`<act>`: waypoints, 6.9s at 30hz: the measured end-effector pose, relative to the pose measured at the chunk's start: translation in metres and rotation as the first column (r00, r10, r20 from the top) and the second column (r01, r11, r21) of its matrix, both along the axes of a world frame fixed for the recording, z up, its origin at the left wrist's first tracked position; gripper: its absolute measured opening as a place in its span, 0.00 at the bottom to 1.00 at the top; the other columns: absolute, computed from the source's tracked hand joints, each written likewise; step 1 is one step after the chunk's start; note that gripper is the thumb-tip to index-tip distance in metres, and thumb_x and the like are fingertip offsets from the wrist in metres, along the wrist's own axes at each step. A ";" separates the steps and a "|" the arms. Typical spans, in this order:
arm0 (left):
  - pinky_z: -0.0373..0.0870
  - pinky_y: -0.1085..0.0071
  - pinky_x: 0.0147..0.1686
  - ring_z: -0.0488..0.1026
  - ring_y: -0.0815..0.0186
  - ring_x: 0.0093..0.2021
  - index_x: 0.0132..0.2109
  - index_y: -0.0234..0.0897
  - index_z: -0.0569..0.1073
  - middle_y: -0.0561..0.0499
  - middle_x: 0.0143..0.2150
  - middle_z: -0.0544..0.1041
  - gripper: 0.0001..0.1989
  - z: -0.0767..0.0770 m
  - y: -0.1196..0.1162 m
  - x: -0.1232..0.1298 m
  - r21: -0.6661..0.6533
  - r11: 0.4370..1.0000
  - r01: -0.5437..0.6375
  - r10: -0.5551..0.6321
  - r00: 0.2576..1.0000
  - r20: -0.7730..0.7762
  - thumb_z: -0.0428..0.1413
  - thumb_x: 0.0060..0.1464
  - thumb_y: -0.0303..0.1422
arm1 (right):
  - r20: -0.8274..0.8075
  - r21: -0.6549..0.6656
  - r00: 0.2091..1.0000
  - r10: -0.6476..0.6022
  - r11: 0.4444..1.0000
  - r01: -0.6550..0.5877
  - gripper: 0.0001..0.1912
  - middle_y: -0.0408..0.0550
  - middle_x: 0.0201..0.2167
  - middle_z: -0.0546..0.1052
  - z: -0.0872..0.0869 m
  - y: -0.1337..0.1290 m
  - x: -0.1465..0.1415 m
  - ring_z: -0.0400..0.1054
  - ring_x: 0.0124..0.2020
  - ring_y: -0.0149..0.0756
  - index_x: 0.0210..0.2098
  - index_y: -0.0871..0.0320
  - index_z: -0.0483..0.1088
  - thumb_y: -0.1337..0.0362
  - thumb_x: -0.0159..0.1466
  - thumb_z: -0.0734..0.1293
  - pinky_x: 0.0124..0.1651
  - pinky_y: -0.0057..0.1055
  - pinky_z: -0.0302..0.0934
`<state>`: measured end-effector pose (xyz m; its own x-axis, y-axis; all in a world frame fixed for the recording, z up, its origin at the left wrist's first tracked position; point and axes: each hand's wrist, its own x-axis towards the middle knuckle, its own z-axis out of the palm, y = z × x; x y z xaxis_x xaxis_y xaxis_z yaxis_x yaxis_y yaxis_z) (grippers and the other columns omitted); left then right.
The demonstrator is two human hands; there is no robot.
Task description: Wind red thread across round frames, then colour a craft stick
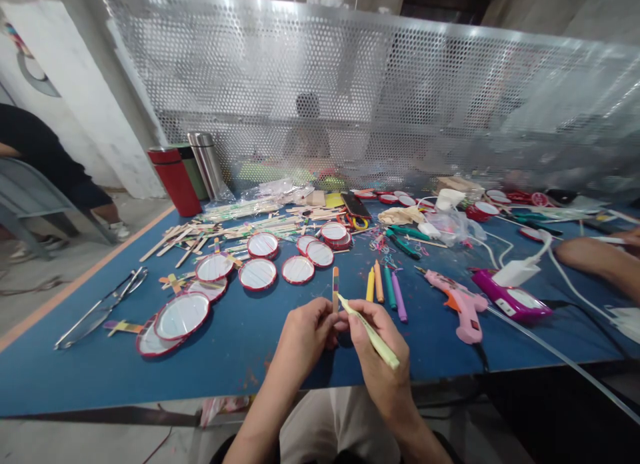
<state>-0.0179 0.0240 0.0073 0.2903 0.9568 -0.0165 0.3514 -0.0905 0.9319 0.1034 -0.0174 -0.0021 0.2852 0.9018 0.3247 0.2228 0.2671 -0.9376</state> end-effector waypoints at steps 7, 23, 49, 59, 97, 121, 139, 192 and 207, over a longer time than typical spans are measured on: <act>0.63 0.76 0.23 0.69 0.69 0.20 0.26 0.39 0.65 0.55 0.19 0.71 0.10 0.002 0.000 0.001 -0.011 1.000 -0.011 0.011 1.000 -0.002 0.49 0.53 0.38 | -0.015 -0.015 1.000 0.001 1.000 -0.001 0.10 0.48 0.33 0.78 -0.005 0.000 0.001 0.75 0.31 0.35 0.41 0.58 0.71 0.59 0.65 0.63 0.33 0.29 0.71; 0.63 0.76 0.25 0.70 0.68 0.21 0.26 0.39 0.66 0.55 0.19 0.72 0.10 0.004 -0.001 0.000 0.013 1.000 -0.004 0.005 0.999 -0.035 0.49 0.53 0.37 | -0.001 -0.016 0.999 -0.040 0.999 0.040 0.10 0.47 0.32 0.78 -0.002 -0.001 0.000 0.75 0.31 0.36 0.40 0.58 0.71 0.59 0.65 0.63 0.33 0.30 0.71; 0.62 0.77 0.24 0.69 0.70 0.21 0.28 0.38 0.68 0.56 0.20 0.70 0.09 -0.001 0.000 -0.001 0.046 0.999 0.005 -0.003 0.999 -0.040 0.48 0.53 0.35 | 0.094 0.027 0.996 -0.004 1.000 0.002 0.08 0.46 0.30 0.79 0.003 -0.001 0.000 0.74 0.28 0.33 0.39 0.58 0.71 0.62 0.64 0.63 0.31 0.26 0.70; 0.63 0.77 0.24 0.70 0.69 0.21 0.27 0.39 0.64 0.56 0.19 0.70 0.09 0.001 -0.001 -0.001 0.007 1.000 0.010 -0.010 0.999 -0.035 0.48 0.54 0.35 | 0.027 -0.025 0.997 -0.077 0.997 0.077 0.10 0.47 0.33 0.79 -0.005 0.000 0.000 0.75 0.31 0.35 0.40 0.57 0.71 0.59 0.64 0.62 0.33 0.29 0.71; 0.62 0.77 0.25 0.69 0.70 0.21 0.26 0.39 0.65 0.56 0.19 0.70 0.09 0.004 -0.001 0.000 0.028 1.000 0.001 0.000 0.999 -0.039 0.48 0.54 0.34 | 0.066 0.004 0.995 -0.077 0.997 0.077 0.09 0.48 0.33 0.79 -0.002 -0.002 -0.002 0.75 0.31 0.35 0.39 0.58 0.71 0.61 0.64 0.62 0.33 0.29 0.72; 0.62 0.76 0.25 0.69 0.69 0.22 0.29 0.38 0.68 0.55 0.21 0.72 0.08 0.002 -0.002 -0.002 0.049 0.999 0.014 -0.012 0.999 -0.049 0.48 0.54 0.33 | 0.132 0.060 0.991 -0.030 0.998 0.023 0.08 0.47 0.33 0.79 -0.002 -0.003 0.000 0.75 0.30 0.34 0.39 0.57 0.71 0.62 0.64 0.62 0.33 0.28 0.71; 0.62 0.77 0.25 0.69 0.70 0.21 0.27 0.39 0.67 0.56 0.20 0.71 0.09 0.004 -0.001 -0.001 0.051 0.999 0.008 -0.005 0.998 -0.057 0.48 0.54 0.34 | 0.111 0.043 0.992 -0.057 0.998 0.053 0.09 0.47 0.32 0.79 0.002 -0.004 -0.002 0.75 0.29 0.35 0.38 0.58 0.72 0.61 0.64 0.62 0.32 0.28 0.71; 0.62 0.76 0.26 0.69 0.69 0.22 0.29 0.38 0.68 0.55 0.21 0.71 0.08 0.002 -0.003 -0.001 0.069 0.998 0.008 -0.005 0.998 -0.055 0.48 0.54 0.33 | 0.134 0.086 0.989 -0.058 0.995 0.047 0.08 0.47 0.31 0.79 -0.003 -0.003 -0.002 0.75 0.29 0.35 0.38 0.58 0.72 0.63 0.63 0.62 0.31 0.28 0.71; 0.61 0.76 0.26 0.68 0.70 0.22 0.28 0.38 0.67 0.56 0.21 0.70 0.08 0.002 -0.003 -0.001 0.089 0.996 0.004 0.002 0.998 -0.064 0.48 0.54 0.31 | 0.204 0.119 0.977 -0.053 0.992 0.029 0.08 0.47 0.32 0.79 -0.002 -0.002 0.000 0.75 0.29 0.33 0.39 0.58 0.71 0.63 0.64 0.62 0.32 0.27 0.71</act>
<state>-0.0189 0.0208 0.0092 0.2921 0.9551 0.0497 0.4103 -0.1721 0.8956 0.1035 -0.0195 -0.0044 0.2372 0.8441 0.4809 0.4215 0.3566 -0.8338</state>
